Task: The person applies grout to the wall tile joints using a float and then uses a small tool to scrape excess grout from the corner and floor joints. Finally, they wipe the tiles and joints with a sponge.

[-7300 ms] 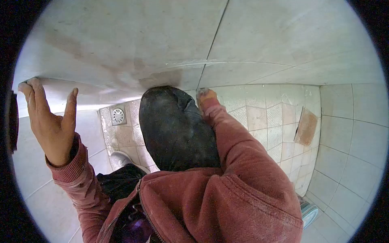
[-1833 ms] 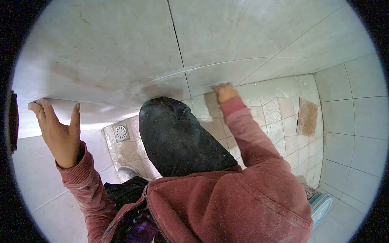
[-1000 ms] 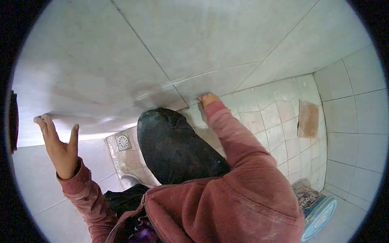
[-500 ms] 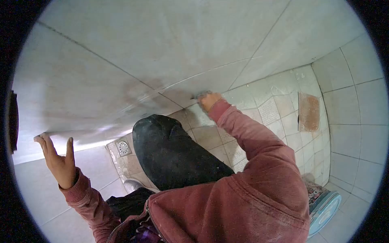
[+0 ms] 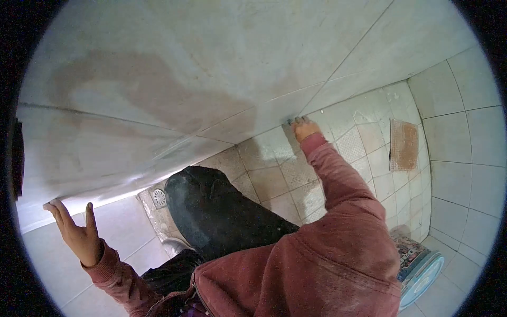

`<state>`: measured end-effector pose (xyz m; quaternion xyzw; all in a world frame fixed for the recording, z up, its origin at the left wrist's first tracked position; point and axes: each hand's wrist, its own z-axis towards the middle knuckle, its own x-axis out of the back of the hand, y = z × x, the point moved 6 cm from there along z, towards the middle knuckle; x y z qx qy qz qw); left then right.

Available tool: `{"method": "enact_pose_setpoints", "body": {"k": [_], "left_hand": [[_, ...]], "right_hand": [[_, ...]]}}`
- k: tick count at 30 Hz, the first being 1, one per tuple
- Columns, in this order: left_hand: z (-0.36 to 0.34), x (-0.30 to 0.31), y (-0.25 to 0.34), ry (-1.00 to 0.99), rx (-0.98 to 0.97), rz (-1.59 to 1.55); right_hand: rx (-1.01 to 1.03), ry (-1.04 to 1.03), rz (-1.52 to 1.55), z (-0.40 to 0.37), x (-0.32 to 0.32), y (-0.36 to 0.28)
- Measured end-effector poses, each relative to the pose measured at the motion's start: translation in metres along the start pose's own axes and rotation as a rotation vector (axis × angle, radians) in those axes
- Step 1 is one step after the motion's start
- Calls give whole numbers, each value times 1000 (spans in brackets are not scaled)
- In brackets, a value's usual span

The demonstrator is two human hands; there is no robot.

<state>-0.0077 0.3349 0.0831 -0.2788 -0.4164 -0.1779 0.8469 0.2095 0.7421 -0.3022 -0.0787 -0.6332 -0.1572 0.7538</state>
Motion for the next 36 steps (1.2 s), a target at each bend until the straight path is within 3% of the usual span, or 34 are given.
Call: {"method": "enact_pose_setpoints", "body": {"k": [2, 6, 8, 10, 13, 16, 18, 19, 21, 22, 23, 26, 28, 30, 31, 35, 36], "left_hand": [[2, -4, -1, -4, -31, 10], [-1, -3, 4, -45, 10, -11], [4, 0, 6, -4, 20, -34], [3, -2, 3, -5, 6, -90], [-1, 6, -2, -4, 27, -220], [2, 12, 1, 53, 58, -378], [8, 27, 10, 127, 51, -458], [11, 32, 11, 132, 38, -467], [20, 41, 21, 183, -110, -428], [26, 39, 23, 200, -123, -445], [32, 31, 29, 182, -183, -403], [40, -6, 37, 235, -260, -299], [43, -7, 39, 401, -220, -180], [42, -13, 36, 415, -229, -187], [42, -13, 36, 421, -227, -165], [40, -19, 31, 472, -246, -178], [39, -20, 30, 486, -245, -169]], "right_hand": [[-126, -380, 53, -3, -55, -2], [-127, -440, 47, -24, -62, -9], [-124, -74, 204, -13, -9, 3], [-145, 16, 209, 6, 31, 1], [-114, -119, 208, 2, -3, -11], [-391, -504, 331, 11, -68, -28], [-546, -483, 457, 22, 5, -52], [-562, -478, 458, 3, -3, -60], [-1215, -5, 1222, -47, -32, -47], [-1227, 23, 1216, -53, -25, -43], [-1106, 174, 868, -56, 4, -35], [-1001, 247, 756, -22, 76, -40], [-994, 250, 892, -1, 115, -57], [-889, 434, 1191, -15, 129, -81], [-898, 442, 1170, -26, 129, -80], [-1314, 528, 1251, -84, 148, -49], [-1578, 743, 1073, -107, 141, -34]]}}
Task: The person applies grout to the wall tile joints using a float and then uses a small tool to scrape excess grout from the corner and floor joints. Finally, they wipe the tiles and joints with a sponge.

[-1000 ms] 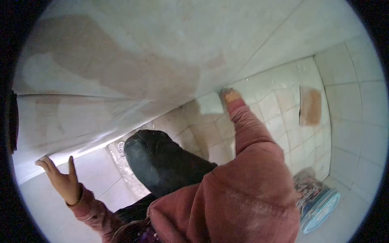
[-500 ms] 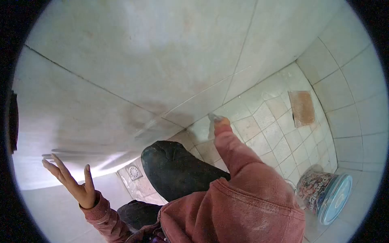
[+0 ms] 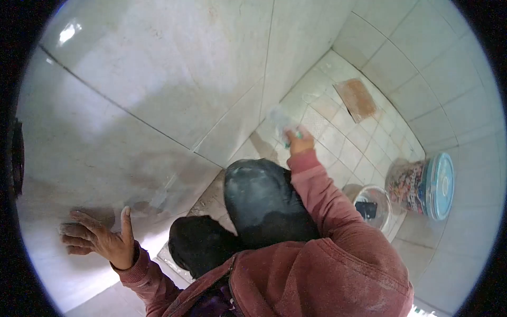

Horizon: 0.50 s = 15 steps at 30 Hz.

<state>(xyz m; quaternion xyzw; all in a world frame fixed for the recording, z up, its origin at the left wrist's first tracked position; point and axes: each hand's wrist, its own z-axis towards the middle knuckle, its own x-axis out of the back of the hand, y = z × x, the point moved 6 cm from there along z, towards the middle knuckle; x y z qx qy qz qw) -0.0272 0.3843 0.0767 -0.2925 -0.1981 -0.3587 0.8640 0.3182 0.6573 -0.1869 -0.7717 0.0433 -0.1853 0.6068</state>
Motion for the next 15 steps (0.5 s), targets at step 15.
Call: {"method": "enact_pose_setpoints", "body": {"k": [15], "left_hand": [[-21, -2, -8, 187, 19, -173]], "right_hand": [[413, -167, -173, 2, -31, -113]]}}
